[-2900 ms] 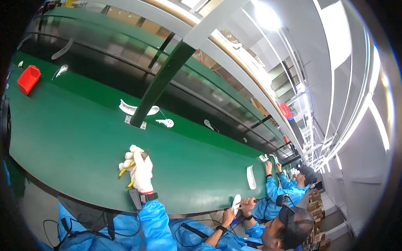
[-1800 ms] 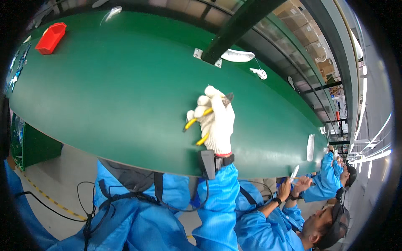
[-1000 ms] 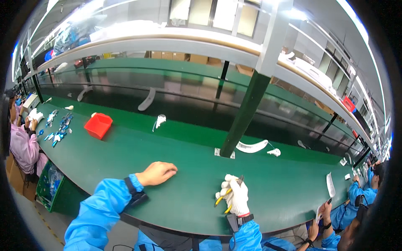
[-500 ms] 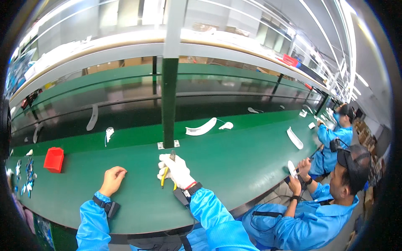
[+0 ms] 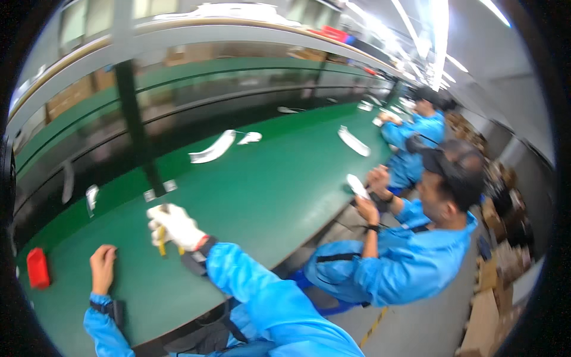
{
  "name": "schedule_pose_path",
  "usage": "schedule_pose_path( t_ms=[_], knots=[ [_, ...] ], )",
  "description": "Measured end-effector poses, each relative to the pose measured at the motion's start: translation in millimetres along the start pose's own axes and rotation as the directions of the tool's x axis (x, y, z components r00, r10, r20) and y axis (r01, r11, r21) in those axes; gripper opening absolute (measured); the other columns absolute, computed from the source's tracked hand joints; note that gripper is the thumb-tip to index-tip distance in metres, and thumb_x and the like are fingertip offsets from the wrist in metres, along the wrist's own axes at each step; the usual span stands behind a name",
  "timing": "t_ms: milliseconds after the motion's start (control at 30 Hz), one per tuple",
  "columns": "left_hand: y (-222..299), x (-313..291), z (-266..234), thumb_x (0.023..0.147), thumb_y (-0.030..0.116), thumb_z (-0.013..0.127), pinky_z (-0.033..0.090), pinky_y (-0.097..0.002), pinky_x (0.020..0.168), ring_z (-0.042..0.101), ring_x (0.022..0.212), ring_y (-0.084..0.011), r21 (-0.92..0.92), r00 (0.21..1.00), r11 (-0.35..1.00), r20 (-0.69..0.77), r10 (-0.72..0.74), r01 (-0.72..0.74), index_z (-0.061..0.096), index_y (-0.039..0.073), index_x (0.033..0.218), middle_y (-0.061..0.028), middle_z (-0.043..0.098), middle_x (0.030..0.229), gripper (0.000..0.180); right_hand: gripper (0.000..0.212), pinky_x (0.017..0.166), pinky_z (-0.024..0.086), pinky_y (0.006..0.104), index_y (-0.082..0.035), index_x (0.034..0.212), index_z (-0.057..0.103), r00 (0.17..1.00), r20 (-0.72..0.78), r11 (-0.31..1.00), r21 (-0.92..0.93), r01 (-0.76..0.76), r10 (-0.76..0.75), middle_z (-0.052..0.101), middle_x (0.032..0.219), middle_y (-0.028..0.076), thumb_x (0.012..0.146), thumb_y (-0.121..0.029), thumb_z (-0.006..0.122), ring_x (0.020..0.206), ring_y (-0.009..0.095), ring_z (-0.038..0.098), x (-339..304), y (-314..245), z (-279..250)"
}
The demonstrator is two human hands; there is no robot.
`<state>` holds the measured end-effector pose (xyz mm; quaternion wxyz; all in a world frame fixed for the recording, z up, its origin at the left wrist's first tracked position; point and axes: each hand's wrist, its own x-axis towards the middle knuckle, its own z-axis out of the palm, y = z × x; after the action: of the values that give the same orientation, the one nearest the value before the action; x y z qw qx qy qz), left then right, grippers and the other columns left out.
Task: Trimming and assembling white plastic components using pliers at a factory workstation.
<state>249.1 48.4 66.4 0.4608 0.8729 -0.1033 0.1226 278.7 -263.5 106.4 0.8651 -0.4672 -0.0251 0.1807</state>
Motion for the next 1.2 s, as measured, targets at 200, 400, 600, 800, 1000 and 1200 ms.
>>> schedule_pose_path(
  t_ms=[200,400,600,800,1000,1200],
  knots=[
    [-15.0,0.9,-6.6,0.099,0.008,0.055,0.041,-0.0258,0.059,0.049,0.066,-0.009,-0.023,0.999,0.999,0.036,-0.023,0.024,0.064,-0.002,0.096,-0.0017,0.056,0.075,0.014,0.019,0.052,0.055,0.0343,-0.009,0.106,0.052,0.999,-0.032,0.999,0.026,0.03,-0.029,0.058,0.08,0.003,0.1,-0.025,0.06,0.057,0.014,0.06,0.0,4.3,4.8],
    [-12.4,4.2,-2.5,0.1,0.009,0.054,0.036,-0.0248,0.056,0.044,0.064,-0.0069,0.005,0.992,0.994,0.07,-0.105,0.105,0.062,-0.001,0.095,0.0002,0.052,0.074,0.014,0.015,0.051,0.055,0.0334,-0.008,0.106,0.052,0.999,-0.033,0.999,0.026,0.034,-0.034,0.057,0.08,0.003,0.103,-0.022,0.053,0.056,0.012,0.06,-6.3,-0.8,2.3],
    [-15.6,4.6,-4.0,0.101,0.011,0.054,0.036,-0.0246,0.056,0.045,0.065,-0.0071,0.009,0.999,0.999,0.035,-0.039,0.039,0.062,-0.001,0.095,0.0004,0.051,0.073,0.016,0.016,0.052,0.055,0.0336,-0.008,0.106,0.052,0.999,-0.042,1.0,-0.003,0.03,-0.03,0.057,0.08,0.003,0.103,-0.023,0.054,0.056,0.012,0.06,-3.5,-0.5,3.3],
    [-15.3,2.2,-8.3,0.101,0.011,0.054,0.036,-0.0243,0.056,0.045,0.065,-0.0071,0.051,0.999,0.998,0.018,-0.031,0.03,0.062,-0.001,0.095,0.0006,0.052,0.074,0.015,0.019,0.051,0.054,0.0328,-0.008,0.107,0.051,0.999,-0.025,1.0,0.015,0.026,-0.026,0.057,0.081,0.004,0.102,-0.025,0.057,0.057,0.013,0.059,-3.0,0.5,7.2],
    [-10.6,1.7,-3.5,0.1,0.009,0.054,0.035,-0.0249,0.055,0.044,0.063,-0.007,-0.004,0.995,0.995,0.028,-0.096,0.096,0.063,-0.002,0.094,-0.0003,0.051,0.072,0.015,0.018,0.051,0.054,0.0319,-0.01,0.105,0.052,0.998,-0.057,0.999,-0.044,-0.006,0.004,0.058,0.08,0.003,0.102,-0.027,0.057,0.059,0.013,0.061,-1.9,2.2,4.3],
    [1.8,2.0,-5.9,0.099,0.008,0.054,0.037,-0.0247,0.058,0.047,0.066,-0.0078,0.012,0.99,0.992,0.053,-0.128,0.127,0.063,-0.001,0.093,-0.0004,0.052,0.072,0.014,0.02,0.052,0.051,0.0296,-0.01,0.105,0.055,1.0,-0.004,1.0,-0.008,0.029,-0.029,0.058,0.079,0.002,0.103,-0.031,0.053,0.058,0.013,0.06,-9.9,-0.6,9.7]
  ],
)
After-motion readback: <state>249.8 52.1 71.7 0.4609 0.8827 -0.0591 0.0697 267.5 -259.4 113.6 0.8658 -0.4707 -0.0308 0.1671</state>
